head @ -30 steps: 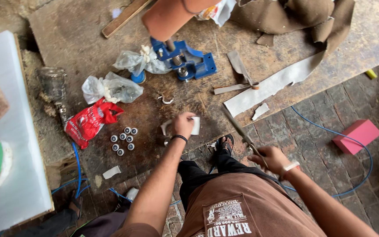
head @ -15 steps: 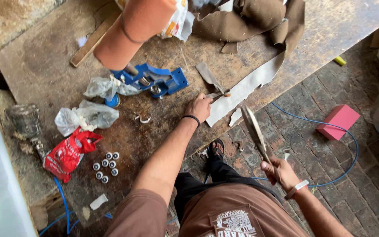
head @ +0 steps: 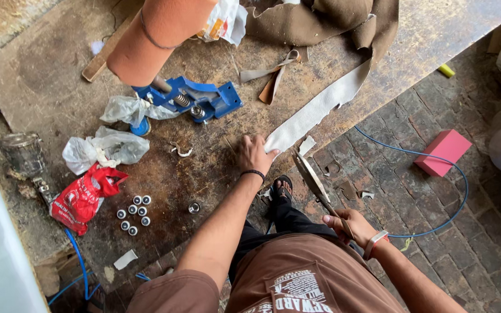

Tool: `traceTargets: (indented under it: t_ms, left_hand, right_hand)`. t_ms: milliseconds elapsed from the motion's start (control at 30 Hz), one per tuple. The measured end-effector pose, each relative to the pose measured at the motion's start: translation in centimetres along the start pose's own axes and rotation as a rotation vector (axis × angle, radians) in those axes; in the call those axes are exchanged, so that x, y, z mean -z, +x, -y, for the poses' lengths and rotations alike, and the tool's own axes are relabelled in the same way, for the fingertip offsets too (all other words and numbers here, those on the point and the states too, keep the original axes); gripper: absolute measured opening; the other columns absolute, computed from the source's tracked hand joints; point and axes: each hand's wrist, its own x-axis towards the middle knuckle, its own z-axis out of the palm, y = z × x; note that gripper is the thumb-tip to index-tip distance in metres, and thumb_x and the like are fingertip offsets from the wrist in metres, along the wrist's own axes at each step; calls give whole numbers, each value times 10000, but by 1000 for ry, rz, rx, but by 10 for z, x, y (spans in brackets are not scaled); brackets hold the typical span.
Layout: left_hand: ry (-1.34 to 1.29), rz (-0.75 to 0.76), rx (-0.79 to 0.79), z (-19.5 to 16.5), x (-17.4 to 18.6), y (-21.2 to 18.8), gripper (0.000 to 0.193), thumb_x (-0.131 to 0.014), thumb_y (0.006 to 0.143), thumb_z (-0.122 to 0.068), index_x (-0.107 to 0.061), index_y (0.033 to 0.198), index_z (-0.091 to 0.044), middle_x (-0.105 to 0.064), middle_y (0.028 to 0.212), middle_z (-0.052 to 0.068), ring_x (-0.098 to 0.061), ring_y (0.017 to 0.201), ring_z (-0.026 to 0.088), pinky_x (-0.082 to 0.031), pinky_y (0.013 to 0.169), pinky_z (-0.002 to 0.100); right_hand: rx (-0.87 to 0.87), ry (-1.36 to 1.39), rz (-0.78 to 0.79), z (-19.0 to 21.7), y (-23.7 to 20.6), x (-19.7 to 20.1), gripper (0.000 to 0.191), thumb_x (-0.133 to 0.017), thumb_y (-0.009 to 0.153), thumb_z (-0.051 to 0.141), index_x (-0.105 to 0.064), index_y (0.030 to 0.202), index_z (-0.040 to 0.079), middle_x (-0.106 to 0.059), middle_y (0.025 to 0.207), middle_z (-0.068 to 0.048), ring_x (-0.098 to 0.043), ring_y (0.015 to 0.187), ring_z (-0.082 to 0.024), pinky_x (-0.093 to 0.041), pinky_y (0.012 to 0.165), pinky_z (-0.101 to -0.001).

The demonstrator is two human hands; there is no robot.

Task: The person cuts circular pieces from a strip of white material using shears, then places each circle into a small metal cup. They insert the assembled unit into a blue press and operate the handle to secure it. The process repeats with additional pieces.

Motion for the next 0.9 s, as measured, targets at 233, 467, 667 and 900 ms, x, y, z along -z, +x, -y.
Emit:
traceTargets:
  t_ms: [233, 467, 667, 900]
  left_hand:
    - [-1076, 57, 147, 40, -33, 19, 354, -773, 877, -107, -486, 1071, -37, -731, 927, 158, -732, 707, 227, -608, 610, 365]
    - [-1367, -6, 246, 72, -35, -8, 469, -728, 851, 60, -368, 1112, -87, -704, 865, 147, -712, 654, 193, -613, 534, 329]
    - [-1295, -54, -15, 87, -46, -18, 244, -735, 913, 47, -632, 1125, -14, -710, 910, 81, -712, 715, 137, -590, 582, 266]
    - [-1059, -86, 178, 87, -32, -20, 325, -752, 890, 0, -764, 1202, -88, -780, 888, 77, -695, 677, 81, -576, 597, 221]
  right_hand:
    - [48, -95, 111, 21, 32, -6, 625, -697, 816, 636, -656, 803, 12, -607, 613, -56, -626, 522, -173, -515, 492, -318]
    - [120, -141, 129, 67, 76, -27, 706, -677, 807, 674, -707, 925, -21, -640, 640, -66, -652, 576, -172, -531, 531, -318]
    - [93, -163, 119, 100, 86, -36, 677, -711, 803, 659, -691, 918, -8, -594, 634, -50, -617, 561, -175, -515, 516, -321]
    - [40, -217, 17, 112, 73, -38, 637, -778, 806, 595, -674, 825, -32, -530, 549, -27, -558, 469, -152, -448, 429, -308]
